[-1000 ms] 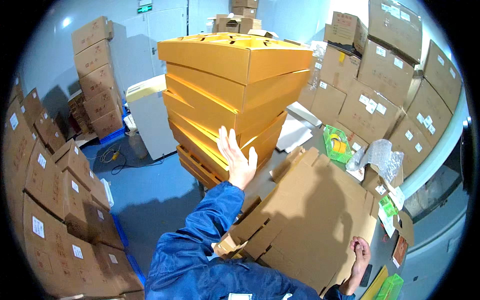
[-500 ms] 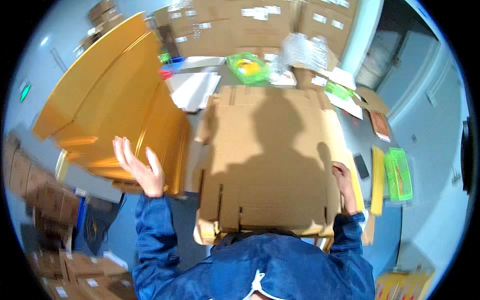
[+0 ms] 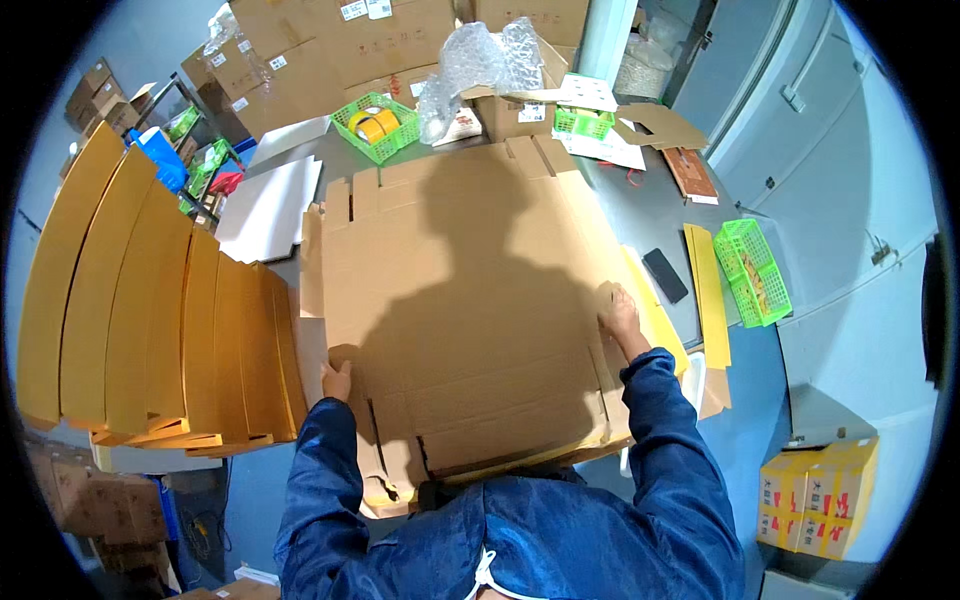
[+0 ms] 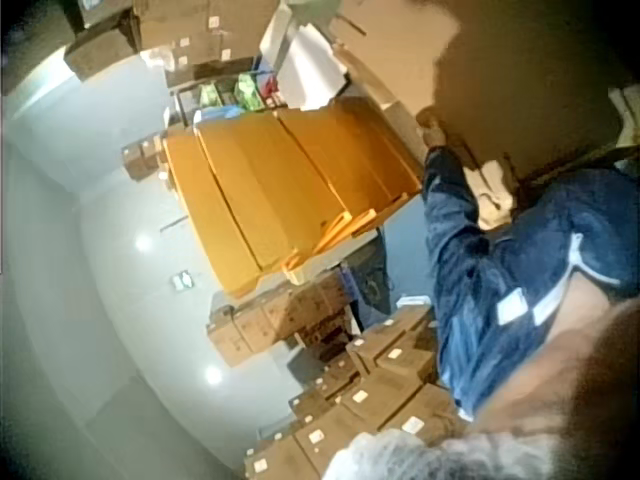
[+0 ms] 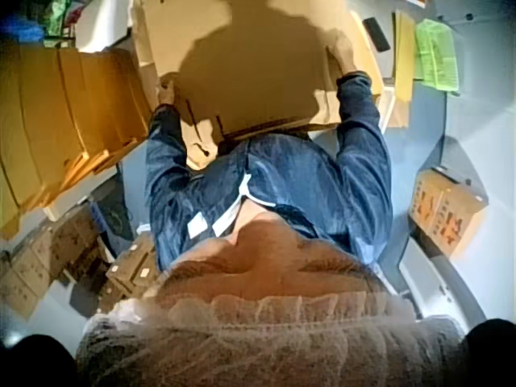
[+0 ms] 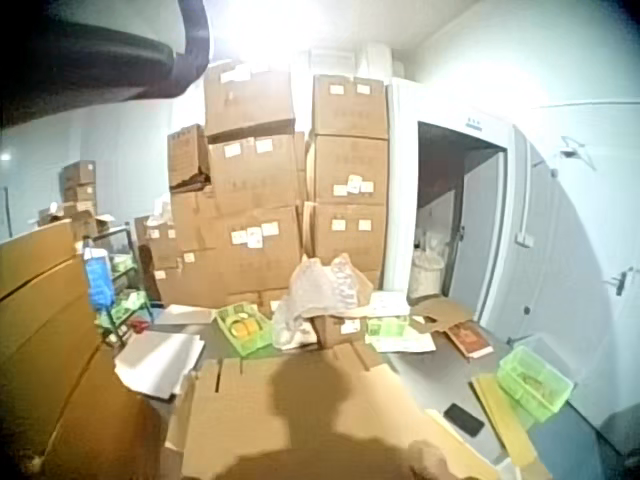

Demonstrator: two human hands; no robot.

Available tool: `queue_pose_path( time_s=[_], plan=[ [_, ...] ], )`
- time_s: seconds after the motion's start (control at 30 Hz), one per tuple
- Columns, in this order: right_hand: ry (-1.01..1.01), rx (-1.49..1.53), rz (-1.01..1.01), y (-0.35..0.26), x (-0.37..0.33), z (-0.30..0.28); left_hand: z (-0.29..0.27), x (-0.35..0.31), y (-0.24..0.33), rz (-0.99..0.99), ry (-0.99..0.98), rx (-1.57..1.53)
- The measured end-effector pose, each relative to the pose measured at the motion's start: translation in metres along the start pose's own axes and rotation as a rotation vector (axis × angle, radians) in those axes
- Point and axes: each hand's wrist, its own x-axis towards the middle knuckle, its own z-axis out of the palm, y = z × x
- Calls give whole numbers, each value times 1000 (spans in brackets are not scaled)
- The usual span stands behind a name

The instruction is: The person assembles a cardboard box by first inserting yellow plastic dividers into a white foam base to create a grid. They then fold the cardboard flaps around the base and secure the sides to form a box structure.

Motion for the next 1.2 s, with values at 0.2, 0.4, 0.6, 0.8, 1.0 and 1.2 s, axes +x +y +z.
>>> queue_pose_path(
  time_s=[0.2,0.4,0.6,0.8,1.0,1.2],
  plan=[
    [-49,-35,218,-2,33,-1,1,28,-17,-118,-161,-114],
    [-20,-206,162,18,47,1,0,23,13,-237,-267,12],
    [-32,-228,148,5,51,-3,-2,18,11,-176,-137,302],
    [5,-133,195,23,70,-12,1,30,-23,-210,-139,233],
    [-45,-150,256,40,71,-6,-16,8,43,-289,-169,357],
    [-41,-42,259,49,71,-6,-16,-6,48,-163,-54,477]
  ],
)
